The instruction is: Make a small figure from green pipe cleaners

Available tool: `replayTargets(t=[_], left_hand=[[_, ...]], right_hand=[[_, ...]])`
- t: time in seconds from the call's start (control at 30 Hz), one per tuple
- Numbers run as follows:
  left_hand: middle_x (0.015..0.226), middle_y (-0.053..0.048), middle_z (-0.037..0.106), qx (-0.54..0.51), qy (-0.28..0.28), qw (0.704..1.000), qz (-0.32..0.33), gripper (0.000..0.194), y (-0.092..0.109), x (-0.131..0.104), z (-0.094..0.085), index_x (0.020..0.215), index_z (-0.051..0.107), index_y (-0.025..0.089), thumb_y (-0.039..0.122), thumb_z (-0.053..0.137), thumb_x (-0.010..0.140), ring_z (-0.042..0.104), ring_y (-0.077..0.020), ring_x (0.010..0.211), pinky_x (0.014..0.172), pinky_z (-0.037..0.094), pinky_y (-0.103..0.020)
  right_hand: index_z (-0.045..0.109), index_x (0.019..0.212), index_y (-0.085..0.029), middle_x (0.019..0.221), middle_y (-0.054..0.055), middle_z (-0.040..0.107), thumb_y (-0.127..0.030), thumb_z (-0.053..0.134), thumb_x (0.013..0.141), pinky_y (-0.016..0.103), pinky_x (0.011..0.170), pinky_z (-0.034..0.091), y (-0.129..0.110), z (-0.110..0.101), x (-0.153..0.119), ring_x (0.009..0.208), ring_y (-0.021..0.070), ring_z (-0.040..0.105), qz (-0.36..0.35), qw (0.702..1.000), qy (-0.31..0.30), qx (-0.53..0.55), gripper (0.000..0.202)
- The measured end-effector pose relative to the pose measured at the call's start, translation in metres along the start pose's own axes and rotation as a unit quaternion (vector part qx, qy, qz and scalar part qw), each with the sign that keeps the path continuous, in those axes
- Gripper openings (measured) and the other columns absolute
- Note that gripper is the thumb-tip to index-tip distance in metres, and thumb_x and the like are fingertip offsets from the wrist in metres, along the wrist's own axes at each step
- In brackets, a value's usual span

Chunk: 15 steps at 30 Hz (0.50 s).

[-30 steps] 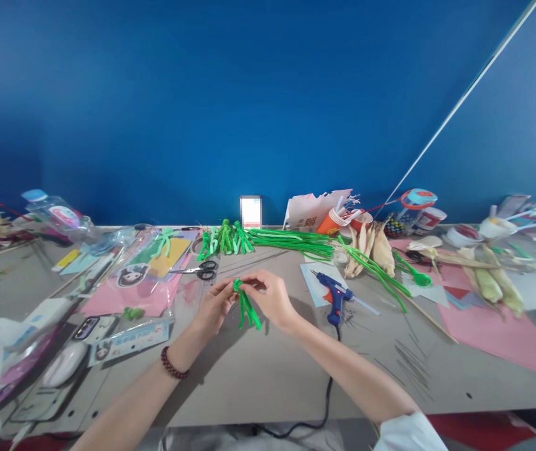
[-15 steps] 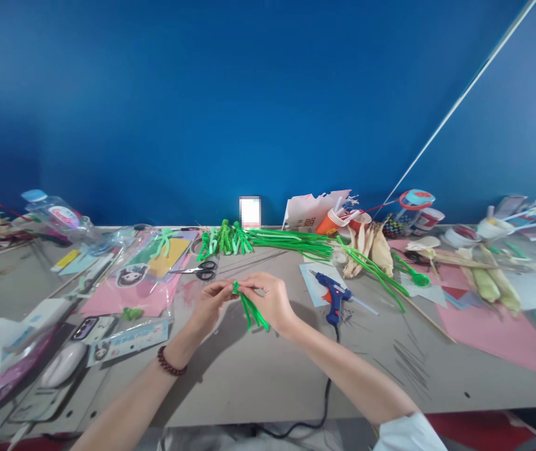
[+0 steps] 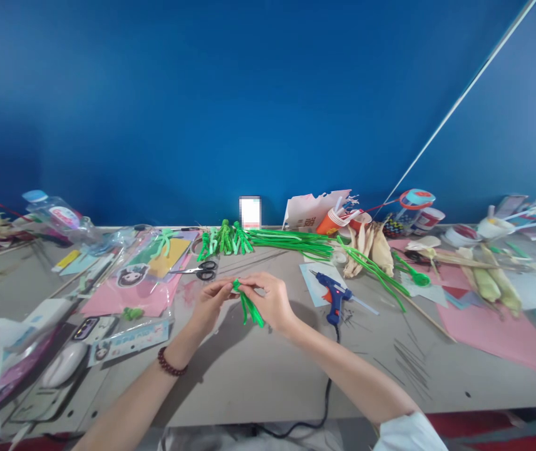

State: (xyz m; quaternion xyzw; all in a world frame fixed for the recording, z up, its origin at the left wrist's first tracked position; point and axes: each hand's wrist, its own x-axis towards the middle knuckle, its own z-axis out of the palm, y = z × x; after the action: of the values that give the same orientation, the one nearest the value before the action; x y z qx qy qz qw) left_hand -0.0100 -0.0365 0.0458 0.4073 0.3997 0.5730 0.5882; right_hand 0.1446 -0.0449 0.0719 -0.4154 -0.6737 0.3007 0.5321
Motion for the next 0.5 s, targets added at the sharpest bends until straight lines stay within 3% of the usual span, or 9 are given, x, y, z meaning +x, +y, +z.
replayTargets(t=[0.5], left_hand=[[0.074,-0.005,0.069,-0.037,0.026,0.998,-0.03,0.021,0.0006,0.0012,0.0015,0.068,0.071,0.014,0.03,0.078,0.057,0.063,-0.0157,0.064,0.06,0.054,-0.026]], right_hand=[[0.069,0.086,-0.016,0.085,0.007,0.072,-0.031,0.067,0.071,0.03,0.075,0.054,0.0053,0.0001,0.0023,0.078,0.0186,0.068,0.182,0.975,-0.038,0.124,0.021]])
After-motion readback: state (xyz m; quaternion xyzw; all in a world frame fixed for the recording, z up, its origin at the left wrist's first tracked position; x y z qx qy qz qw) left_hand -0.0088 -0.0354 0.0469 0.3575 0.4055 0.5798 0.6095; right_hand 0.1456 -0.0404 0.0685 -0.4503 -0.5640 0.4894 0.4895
